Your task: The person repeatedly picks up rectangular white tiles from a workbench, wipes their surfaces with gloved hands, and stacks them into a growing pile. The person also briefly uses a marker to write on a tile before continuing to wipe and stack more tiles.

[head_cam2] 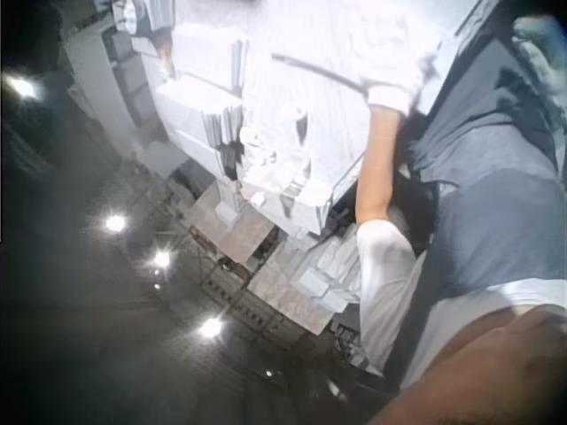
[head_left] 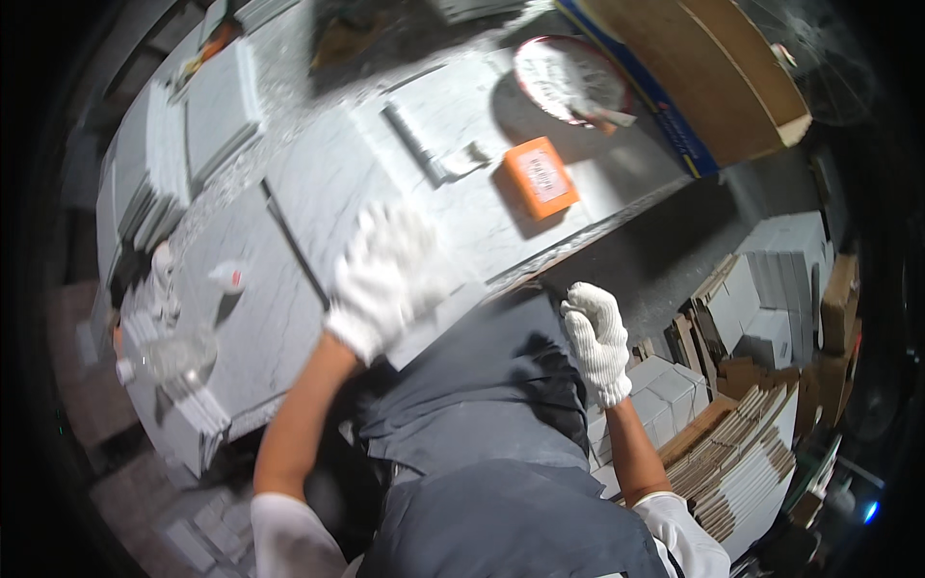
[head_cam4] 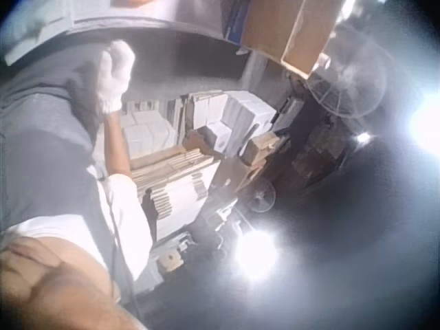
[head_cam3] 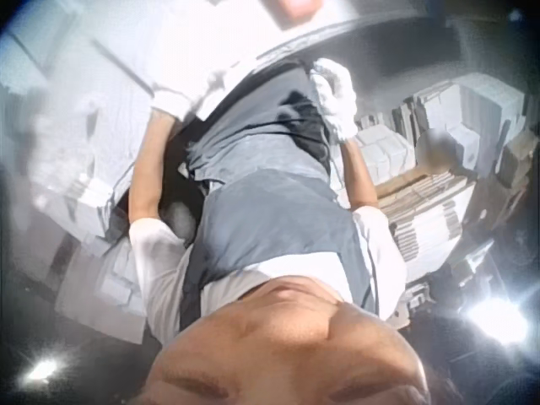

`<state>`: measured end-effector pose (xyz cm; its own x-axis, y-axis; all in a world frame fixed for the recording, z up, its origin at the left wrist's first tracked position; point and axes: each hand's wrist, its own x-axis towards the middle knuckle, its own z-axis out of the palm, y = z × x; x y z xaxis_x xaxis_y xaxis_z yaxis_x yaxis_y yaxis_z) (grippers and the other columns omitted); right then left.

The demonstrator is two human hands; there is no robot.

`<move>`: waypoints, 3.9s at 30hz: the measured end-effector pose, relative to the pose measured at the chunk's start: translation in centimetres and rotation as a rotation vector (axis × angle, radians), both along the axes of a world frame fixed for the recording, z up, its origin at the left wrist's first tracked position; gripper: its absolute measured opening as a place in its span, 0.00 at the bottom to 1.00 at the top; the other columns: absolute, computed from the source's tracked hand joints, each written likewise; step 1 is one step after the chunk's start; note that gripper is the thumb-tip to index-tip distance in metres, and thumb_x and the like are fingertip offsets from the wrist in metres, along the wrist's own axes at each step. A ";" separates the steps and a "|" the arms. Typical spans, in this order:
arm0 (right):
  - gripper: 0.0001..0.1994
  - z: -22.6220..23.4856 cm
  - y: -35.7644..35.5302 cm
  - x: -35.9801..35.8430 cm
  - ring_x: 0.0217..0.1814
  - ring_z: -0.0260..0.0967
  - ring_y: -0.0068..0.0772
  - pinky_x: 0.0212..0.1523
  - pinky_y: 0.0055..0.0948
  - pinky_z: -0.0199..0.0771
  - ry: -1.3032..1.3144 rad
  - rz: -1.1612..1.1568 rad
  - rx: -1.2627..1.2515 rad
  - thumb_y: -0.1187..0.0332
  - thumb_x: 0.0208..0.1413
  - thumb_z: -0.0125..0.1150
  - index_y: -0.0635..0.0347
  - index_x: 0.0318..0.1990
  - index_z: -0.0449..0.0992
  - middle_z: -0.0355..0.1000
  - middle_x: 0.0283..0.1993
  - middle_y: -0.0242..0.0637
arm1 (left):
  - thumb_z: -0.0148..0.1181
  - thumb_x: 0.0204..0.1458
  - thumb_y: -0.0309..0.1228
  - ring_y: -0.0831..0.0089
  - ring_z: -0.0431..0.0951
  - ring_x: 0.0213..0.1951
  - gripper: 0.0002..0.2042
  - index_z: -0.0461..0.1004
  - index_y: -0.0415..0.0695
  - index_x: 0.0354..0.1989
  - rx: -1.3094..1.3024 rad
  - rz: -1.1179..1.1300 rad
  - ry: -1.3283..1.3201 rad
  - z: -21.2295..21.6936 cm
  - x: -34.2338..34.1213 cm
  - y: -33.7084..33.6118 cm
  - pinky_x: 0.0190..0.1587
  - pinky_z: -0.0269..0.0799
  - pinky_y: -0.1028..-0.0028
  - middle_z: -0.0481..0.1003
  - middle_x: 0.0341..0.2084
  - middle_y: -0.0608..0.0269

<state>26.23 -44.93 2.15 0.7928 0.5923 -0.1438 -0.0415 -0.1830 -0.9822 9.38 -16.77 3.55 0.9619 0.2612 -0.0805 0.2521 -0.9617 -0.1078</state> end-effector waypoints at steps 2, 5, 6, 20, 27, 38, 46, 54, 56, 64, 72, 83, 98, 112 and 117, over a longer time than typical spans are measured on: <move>0.18 0.6 0.7 1.7 0.53 0.75 0.26 0.55 0.28 0.78 -0.039 -0.012 -0.083 0.74 0.66 0.62 0.63 0.62 0.71 0.74 0.56 0.36 | 0.39 0.58 0.72 0.33 0.47 0.76 0.48 0.57 0.44 0.76 -0.215 0.067 0.057 1.3 -1.2 -5.1 0.75 0.40 0.38 0.52 0.76 0.39; 0.20 2.0 2.4 3.4 0.48 0.74 0.23 0.50 0.25 0.78 -0.153 -0.017 0.037 0.73 0.65 0.65 0.64 0.62 0.71 0.74 0.55 0.37 | 0.47 0.64 0.62 0.45 0.73 0.64 0.33 0.70 0.52 0.68 -0.599 -0.230 -0.420 2.3 -2.2 -9.5 0.64 0.69 0.52 0.72 0.64 0.53; 0.21 2.6 3.0 3.9 0.47 0.74 0.22 0.49 0.24 0.78 -0.169 0.001 0.000 0.72 0.65 0.66 0.64 0.63 0.71 0.75 0.54 0.37 | 0.56 0.63 0.56 0.44 0.75 0.60 0.27 0.75 0.51 0.62 -0.648 -0.188 -0.380 2.5 -2.7 -10.7 0.61 0.71 0.53 0.77 0.57 0.55; 0.21 5.1 22.2 4.7 0.47 0.80 0.46 0.45 0.42 0.80 -0.878 0.414 -0.303 0.57 0.61 0.67 0.48 0.60 0.75 0.81 0.46 0.40 | 0.64 0.58 0.31 0.50 0.77 0.58 0.18 0.78 0.42 0.57 -0.135 0.386 -0.868 -0.4 -8.1 -5.0 0.66 0.70 0.53 0.78 0.55 0.52; 0.22 3.9 29.3 4.9 0.49 0.80 0.54 0.47 0.49 0.79 -0.865 0.509 -0.617 0.52 0.60 0.65 0.47 0.58 0.76 0.81 0.47 0.49 | 0.64 0.56 0.31 0.53 0.79 0.56 0.15 0.81 0.46 0.52 -0.024 0.403 -0.930 -3.5 -8.1 -5.1 0.64 0.73 0.55 0.80 0.51 0.55; 0.31 8.3 30.8 5.2 0.39 0.82 0.42 0.41 0.42 0.81 -0.729 0.510 -0.534 0.54 0.62 0.64 0.54 0.70 0.68 0.82 0.42 0.45 | 0.65 0.53 0.26 0.55 0.78 0.56 0.15 0.81 0.44 0.51 0.008 0.427 -0.959 -2.0 -7.7 -5.3 0.63 0.74 0.55 0.80 0.50 0.57; 0.19 8.3 11.5 2.5 0.32 0.72 0.19 0.32 0.23 0.71 0.140 0.461 0.103 0.61 0.67 0.62 0.66 0.56 0.73 0.77 0.31 0.36 | 0.67 0.52 0.26 0.58 0.79 0.54 0.15 0.81 0.43 0.49 -0.049 0.429 -1.008 -1.3 -8.1 -5.3 0.60 0.76 0.55 0.80 0.49 0.59; 0.25 2.5 2.0 -3.1 0.39 0.73 0.31 0.38 0.32 0.79 0.635 0.191 0.145 0.62 0.62 0.69 0.62 0.61 0.70 0.72 0.47 0.39 | 0.60 0.61 0.52 0.63 0.78 0.39 0.26 0.78 0.43 0.57 -0.423 0.244 -0.741 1.9 -4.5 -12.5 0.45 0.71 0.63 0.79 0.37 0.63; 0.23 2.3 1.9 -3.6 0.41 0.73 0.32 0.39 0.32 0.80 0.676 0.171 0.135 0.63 0.62 0.69 0.61 0.59 0.70 0.72 0.49 0.39 | 0.60 0.59 0.54 0.66 0.76 0.35 0.27 0.78 0.46 0.58 -0.522 0.259 -0.637 2.1 -3.7 -13.5 0.39 0.69 0.64 0.76 0.32 0.69; 0.17 4.0 3.8 -3.5 0.24 0.70 0.19 0.23 0.18 0.71 0.788 0.472 0.081 0.71 0.60 0.69 0.67 0.53 0.74 0.76 0.33 0.37 | 0.64 0.58 0.41 0.58 0.78 0.32 0.14 0.81 0.46 0.46 -0.461 0.269 -0.490 2.9 -4.4 -13.8 0.37 0.71 0.61 0.78 0.29 0.60; 0.14 5.1 3.2 -4.0 0.24 0.72 0.21 0.19 0.20 0.71 0.639 0.407 0.063 0.66 0.59 0.72 0.65 0.45 0.78 0.79 0.34 0.38 | 0.65 0.52 0.43 0.57 0.78 0.34 0.15 0.78 0.48 0.43 -0.847 0.292 -0.425 3.8 -3.9 -14.0 0.37 0.71 0.59 0.78 0.32 0.63; 0.21 5.2 2.1 -0.1 0.16 0.54 0.10 0.14 0.18 0.53 0.435 0.164 0.381 0.46 0.66 0.62 0.54 0.39 0.68 0.65 0.25 0.24 | 0.55 0.65 0.32 0.77 0.73 0.19 0.09 0.78 0.41 0.38 -1.540 0.801 -0.539 6.7 -5.8 -13.1 0.27 0.71 0.72 0.72 0.17 0.64; 0.18 0.9 9.1 -2.6 0.32 0.79 0.28 0.36 0.28 0.83 0.073 0.292 0.099 0.67 0.65 0.65 0.69 0.57 0.73 0.79 0.35 0.40 | 0.64 0.57 0.44 0.61 0.77 0.56 0.12 0.82 0.52 0.42 -0.389 0.227 -0.474 -1.0 -4.5 -8.2 0.64 0.70 0.55 0.80 0.45 0.66; 0.17 -1.9 10.1 -2.7 0.31 0.77 0.21 0.37 0.22 0.78 -0.400 0.374 0.100 0.68 0.63 0.68 0.67 0.55 0.74 0.80 0.31 0.35 | 0.61 0.60 0.48 0.65 0.75 0.60 0.13 0.82 0.55 0.42 -0.178 0.213 -0.758 -2.2 -4.4 -8.8 0.67 0.67 0.58 0.80 0.50 0.67; 0.17 -1.9 10.1 -2.6 0.31 0.78 0.22 0.36 0.22 0.80 -0.491 0.408 0.047 0.67 0.65 0.67 0.66 0.55 0.74 0.80 0.32 0.36 | 0.60 0.60 0.48 0.65 0.75 0.59 0.13 0.82 0.55 0.42 -0.211 0.201 -0.725 -2.1 -4.3 -8.6 0.67 0.67 0.58 0.80 0.49 0.68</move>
<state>23.64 -34.82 0.25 0.4688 0.8574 0.2121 0.4795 -0.0454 -0.8764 5.09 -25.40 1.46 0.7288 0.4854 0.4829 0.3612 -0.8717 0.3312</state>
